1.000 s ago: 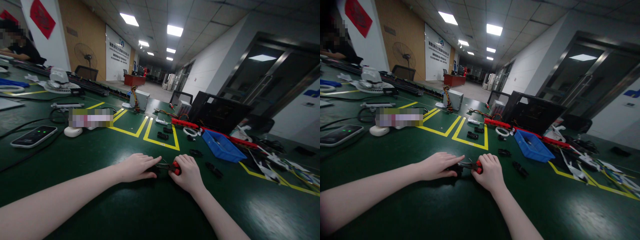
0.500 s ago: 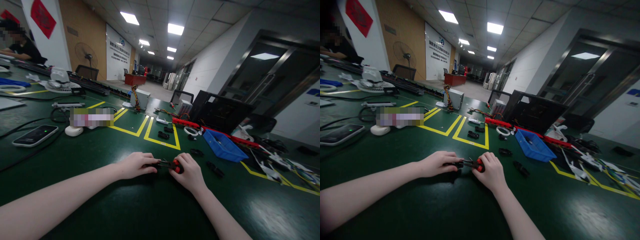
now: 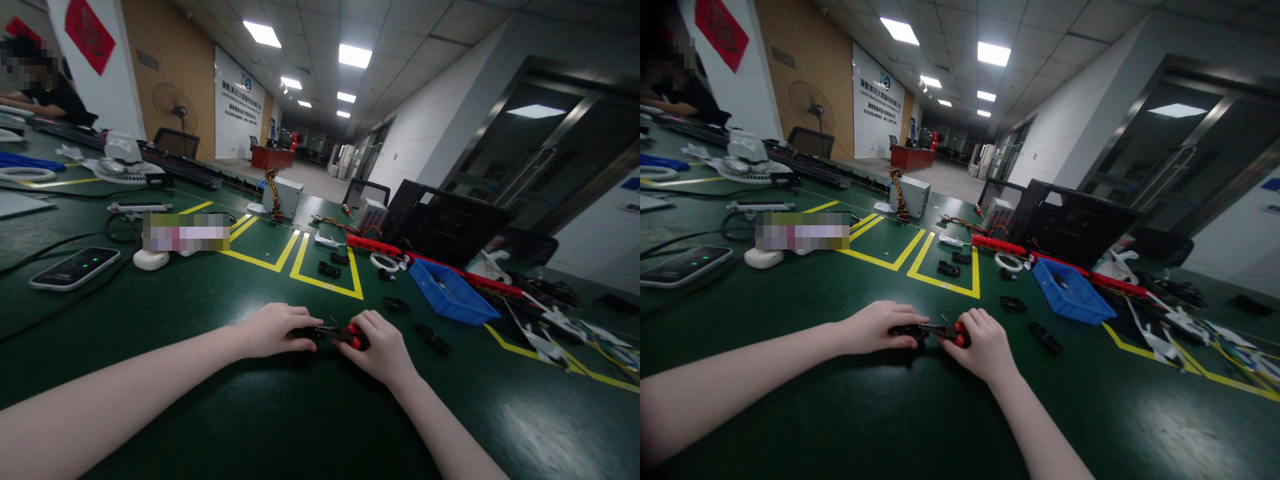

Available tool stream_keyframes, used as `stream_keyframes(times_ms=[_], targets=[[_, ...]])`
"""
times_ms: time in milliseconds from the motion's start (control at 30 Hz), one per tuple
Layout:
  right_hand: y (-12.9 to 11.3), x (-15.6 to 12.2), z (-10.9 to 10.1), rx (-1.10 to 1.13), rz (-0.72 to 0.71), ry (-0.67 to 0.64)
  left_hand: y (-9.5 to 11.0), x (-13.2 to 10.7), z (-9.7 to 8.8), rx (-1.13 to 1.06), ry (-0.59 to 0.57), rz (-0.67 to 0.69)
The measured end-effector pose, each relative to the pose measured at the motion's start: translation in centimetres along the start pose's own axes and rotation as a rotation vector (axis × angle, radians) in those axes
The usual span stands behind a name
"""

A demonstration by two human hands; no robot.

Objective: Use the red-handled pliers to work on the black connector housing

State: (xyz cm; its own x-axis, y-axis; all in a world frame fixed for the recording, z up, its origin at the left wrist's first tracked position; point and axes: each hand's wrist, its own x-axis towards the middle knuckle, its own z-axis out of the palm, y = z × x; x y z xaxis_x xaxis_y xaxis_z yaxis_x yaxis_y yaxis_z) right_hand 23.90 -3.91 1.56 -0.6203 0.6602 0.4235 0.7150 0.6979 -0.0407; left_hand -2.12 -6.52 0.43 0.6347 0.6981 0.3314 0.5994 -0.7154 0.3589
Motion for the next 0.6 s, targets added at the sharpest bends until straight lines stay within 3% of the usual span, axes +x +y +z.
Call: stream_keyframes(times_ms=[400, 600], targets=[[0.04, 0.07, 0.01, -0.008, -0.011, -0.015, 0.11, -0.15, -0.09, 0.007, 0.002, 0.028], [0.15, 0.18, -0.51, 0.005, -0.042, -0.058, -0.11, -0.1, 0.08, 0.07, -0.039, 0.106]])
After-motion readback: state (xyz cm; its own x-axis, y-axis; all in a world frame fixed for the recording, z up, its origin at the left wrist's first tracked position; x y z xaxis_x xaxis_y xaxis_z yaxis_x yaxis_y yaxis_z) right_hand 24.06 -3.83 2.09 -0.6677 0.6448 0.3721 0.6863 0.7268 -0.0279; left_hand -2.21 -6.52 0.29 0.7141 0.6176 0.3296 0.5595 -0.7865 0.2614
